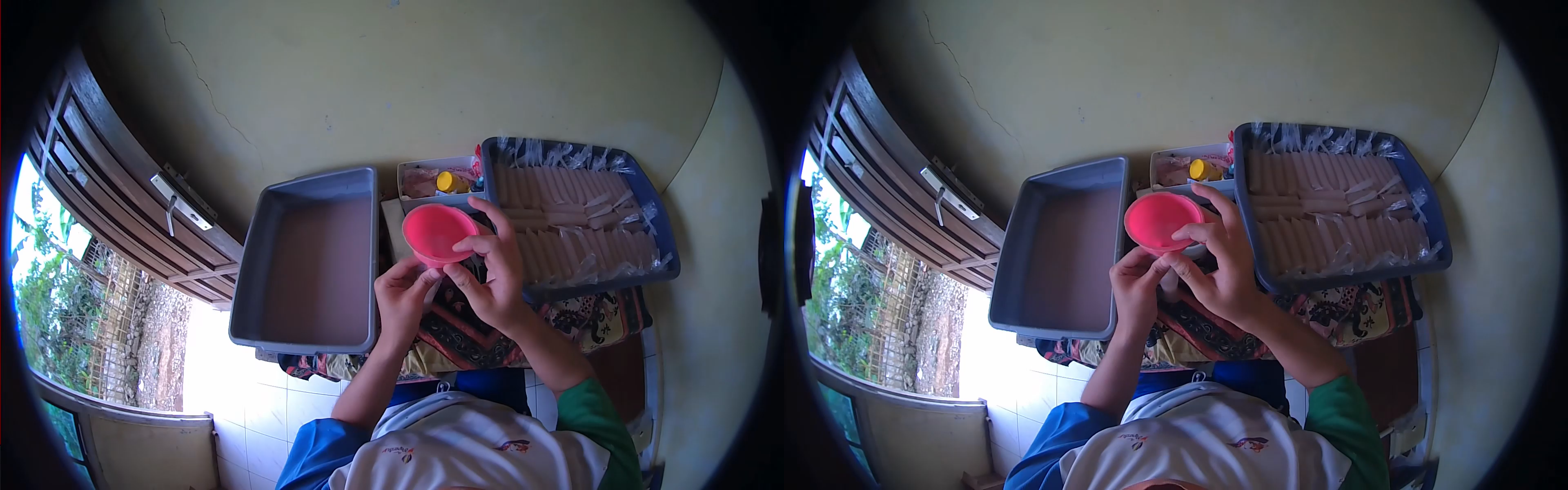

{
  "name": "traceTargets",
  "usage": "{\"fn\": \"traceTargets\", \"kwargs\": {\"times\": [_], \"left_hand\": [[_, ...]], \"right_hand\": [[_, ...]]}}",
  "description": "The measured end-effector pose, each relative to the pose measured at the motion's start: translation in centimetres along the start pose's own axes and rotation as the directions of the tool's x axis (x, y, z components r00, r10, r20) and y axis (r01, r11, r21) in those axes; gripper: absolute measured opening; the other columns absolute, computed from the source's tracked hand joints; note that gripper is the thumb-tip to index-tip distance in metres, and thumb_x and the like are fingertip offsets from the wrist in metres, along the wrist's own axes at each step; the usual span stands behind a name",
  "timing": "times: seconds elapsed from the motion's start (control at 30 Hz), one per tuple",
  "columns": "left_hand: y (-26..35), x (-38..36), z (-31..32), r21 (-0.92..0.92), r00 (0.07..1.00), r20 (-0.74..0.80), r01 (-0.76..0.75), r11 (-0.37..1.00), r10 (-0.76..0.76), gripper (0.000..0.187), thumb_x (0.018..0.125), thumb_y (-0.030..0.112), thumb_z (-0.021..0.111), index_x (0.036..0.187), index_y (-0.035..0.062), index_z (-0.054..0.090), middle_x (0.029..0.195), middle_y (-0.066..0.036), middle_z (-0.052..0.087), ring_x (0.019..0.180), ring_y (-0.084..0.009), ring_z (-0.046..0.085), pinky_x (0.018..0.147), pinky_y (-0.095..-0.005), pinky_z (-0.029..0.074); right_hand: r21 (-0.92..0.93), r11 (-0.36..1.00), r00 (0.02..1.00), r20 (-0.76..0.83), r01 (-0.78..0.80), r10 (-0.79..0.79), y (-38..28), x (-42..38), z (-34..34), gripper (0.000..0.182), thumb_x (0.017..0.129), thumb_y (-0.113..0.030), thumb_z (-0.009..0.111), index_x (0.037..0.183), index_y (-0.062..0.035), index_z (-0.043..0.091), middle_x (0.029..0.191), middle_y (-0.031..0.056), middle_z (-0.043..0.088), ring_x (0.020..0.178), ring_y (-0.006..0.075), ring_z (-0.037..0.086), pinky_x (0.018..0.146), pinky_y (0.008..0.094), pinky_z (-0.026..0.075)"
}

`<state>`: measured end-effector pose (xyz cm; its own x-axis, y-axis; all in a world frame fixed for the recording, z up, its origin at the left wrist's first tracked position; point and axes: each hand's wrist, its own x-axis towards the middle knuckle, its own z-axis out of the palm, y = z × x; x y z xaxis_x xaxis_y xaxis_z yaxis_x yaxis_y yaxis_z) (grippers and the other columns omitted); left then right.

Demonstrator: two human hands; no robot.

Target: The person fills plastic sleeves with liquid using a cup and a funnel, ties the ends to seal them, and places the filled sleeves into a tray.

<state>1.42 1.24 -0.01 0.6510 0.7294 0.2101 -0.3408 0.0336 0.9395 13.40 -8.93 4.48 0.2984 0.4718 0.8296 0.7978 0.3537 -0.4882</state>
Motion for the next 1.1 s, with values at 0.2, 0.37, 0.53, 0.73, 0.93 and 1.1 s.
{"fn": "traceTargets", "kwargs": {"times": [0.2,0.37,0.53,0.73,0.93,1.1], "left_hand": [[0.4,0.2,0.4,-0.007,0.998,-0.06,-0.009,1.0,0.009,0.011,0.087,0.001,0.064,0.096,-0.0046,0.066,0.085,-0.009,0.069,0.08,-0.0123,0.064,0.076,-0.0244,0.05],[0.4,0.2,0.5,-0.038,0.995,-0.098,-0.025,0.999,0.022,0.008,0.087,0.0,0.064,0.093,-0.0039,0.066,0.083,-0.009,0.068,0.08,-0.0123,0.063,0.078,-0.0247,0.049],[-0.3,0.4,0.1,-0.01,0.992,-0.076,-0.101,0.995,0.1,0.007,0.082,-0.001,0.069,0.088,-0.0045,0.068,0.09,-0.009,0.067,0.087,-0.0132,0.061,0.08,-0.0254,0.047],[0.0,0.5,0.1,0.0,0.988,-0.078,-0.133,0.991,0.132,0.004,0.081,-0.004,0.068,0.085,-0.0036,0.067,0.087,-0.006,0.062,0.083,-0.0125,0.058,0.077,-0.0235,0.047],[-0.2,0.6,0.2,-0.038,0.989,-0.07,-0.136,0.99,0.133,0.004,0.08,-0.004,0.07,0.084,-0.0031,0.068,0.087,-0.006,0.061,0.085,-0.0131,0.058,0.077,-0.0245,0.046],[-0.1,0.6,0.2,-0.06,0.996,-0.009,-0.092,0.994,0.092,0.008,0.08,-0.004,0.07,0.087,-0.0026,0.069,0.09,-0.006,0.062,0.087,-0.0136,0.059,0.079,-0.0249,0.046]], "right_hand": [[0.264,0.956,0.969,-0.169,-0.13,0.178,0.2,-0.4,0.4,0.024,0.084,-0.015,0.07,0.097,-0.002,0.054,0.131,0.0236,0.043,0.114,0.0335,0.053,0.093,0.0394,0.045],[0.012,0.988,0.961,-0.23,-0.156,0.155,2.3,-1.1,1.2,0.018,0.082,-0.007,0.068,0.092,-0.0014,0.054,0.122,0.0214,0.049,0.111,0.0347,0.054,0.092,0.0402,0.044],[-0.142,0.972,0.98,-0.083,-0.189,0.178,5.8,-3.2,3.8,0.017,0.08,-0.007,0.069,0.09,-0.0019,0.055,0.119,0.0202,0.051,0.107,0.0377,0.055,0.091,0.0419,0.044],[-0.177,0.954,0.964,0.071,-0.242,0.257,7.9,-4.7,4.3,0.017,0.079,-0.004,0.062,0.094,-0.0012,0.056,0.121,0.0219,0.05,0.113,0.0408,0.051,0.095,0.0438,0.042],[-0.243,0.963,0.988,0.075,-0.116,0.138,4.5,-3.6,2.2,0.034,0.074,-0.001,0.057,0.109,-0.0001,0.057,0.125,0.022,0.05,0.117,0.0402,0.05,0.1,0.0413,0.041],[0.052,0.981,0.943,0.289,-0.188,0.165,1.4,-2.3,0.8,0.022,0.078,-0.004,0.064,0.099,0.0003,0.06,0.098,0.0166,0.063,0.09,0.0336,0.064,0.079,0.0374,0.051]]}}
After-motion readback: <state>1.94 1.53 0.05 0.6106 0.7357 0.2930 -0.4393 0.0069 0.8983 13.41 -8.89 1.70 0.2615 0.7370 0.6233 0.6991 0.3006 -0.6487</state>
